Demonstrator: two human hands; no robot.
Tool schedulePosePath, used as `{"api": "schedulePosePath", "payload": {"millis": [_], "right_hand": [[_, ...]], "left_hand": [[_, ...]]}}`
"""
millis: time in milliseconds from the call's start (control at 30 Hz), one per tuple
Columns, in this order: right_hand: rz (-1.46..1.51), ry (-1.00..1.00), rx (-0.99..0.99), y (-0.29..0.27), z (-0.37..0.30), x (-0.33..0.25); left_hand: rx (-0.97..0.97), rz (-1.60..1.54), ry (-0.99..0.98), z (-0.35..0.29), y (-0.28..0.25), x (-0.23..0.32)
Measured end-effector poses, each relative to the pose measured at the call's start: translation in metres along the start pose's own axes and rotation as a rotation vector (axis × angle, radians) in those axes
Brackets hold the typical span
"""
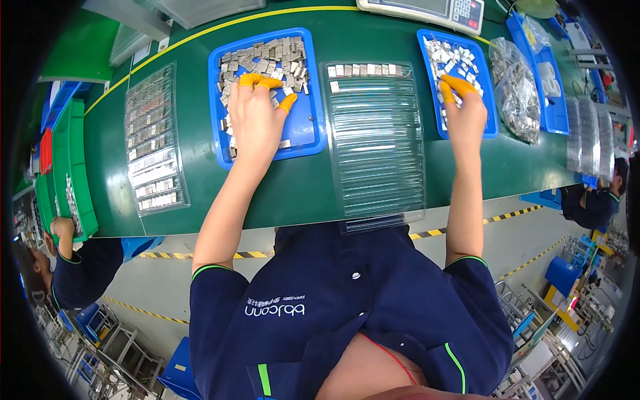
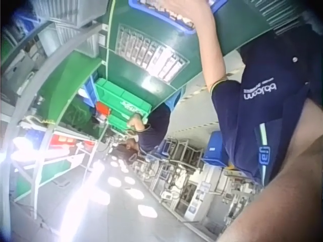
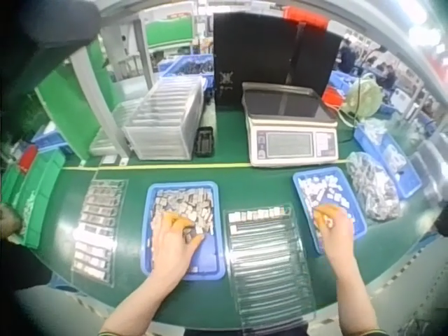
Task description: Picking small electronic components from trays and placing them into a plastic organizer.
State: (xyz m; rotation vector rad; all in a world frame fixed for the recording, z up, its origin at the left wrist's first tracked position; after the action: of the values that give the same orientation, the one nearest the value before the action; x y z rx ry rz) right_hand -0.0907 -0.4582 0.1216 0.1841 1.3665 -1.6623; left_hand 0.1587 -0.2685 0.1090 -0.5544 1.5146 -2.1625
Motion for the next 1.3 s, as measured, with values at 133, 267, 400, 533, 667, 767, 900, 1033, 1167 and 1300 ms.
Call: {"api": "schedulePosePath", "payload": {"millis": [133, 267, 400, 533, 667, 767, 900, 1033, 1167, 1300], "right_hand": [[-0.040, 0.196, -0.005, -0.026, -0.011, 0.046], [0.040, 0.151, -0.071, -0.021, -0.008, 0.051], [0.009, 0.108, -0.160, -0.007, 0.001, 0.037], [-0.060, 0.190, -0.222, 0.004, 0.009, 0.038], [-0.109, 0.238, -0.250, 0.005, 0.014, 0.042], [-0.149, -0.033, 0.011, -0.019, 0.011, 0.011], [0.232, -0.031, 0.173, -0.029, -0.016, -0.036], [0.930, 0.256, -0.094, 0.018, -0.045, -0.082], [1.057, 0.345, -0.184, 0.032, -0.056, -0.089], [1.036, 0.399, -0.288, 0.033, -0.056, -0.083]], "left_hand": [[0.098, 0.013, 0.047, -0.001, -0.003, 0.009], [0.083, 0.057, 0.063, -0.004, -0.001, 0.009], [0.070, 0.045, 0.172, -0.006, 0.002, 0.015], [0.065, 0.066, 0.211, -0.006, 0.000, 0.016], [0.049, -0.206, 0.072, -0.004, -0.008, 0.005], [-0.005, -0.565, -0.149, -0.012, -0.006, -0.007], [-0.251, -1.467, -0.377, -0.033, 0.013, 0.012], [-0.338, -1.630, -0.467, -0.048, 0.009, 0.043], [-0.394, -1.767, -0.526, -0.056, 0.005, 0.059], [-0.410, -1.739, -0.519, -0.061, 0.004, 0.058]]}}
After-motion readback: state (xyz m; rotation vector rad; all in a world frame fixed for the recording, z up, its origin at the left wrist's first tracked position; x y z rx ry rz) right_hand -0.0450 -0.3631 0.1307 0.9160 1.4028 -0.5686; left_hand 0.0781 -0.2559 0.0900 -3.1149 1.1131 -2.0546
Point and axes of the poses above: each hand's wrist, its own z-axis towards the middle knuckle, its own y-axis out of the palm, x = y × z, the point moved 7 cm from there along z, towards the middle knuckle, and after that the axes turned 15 degrees about z, right-handed, at the moved point
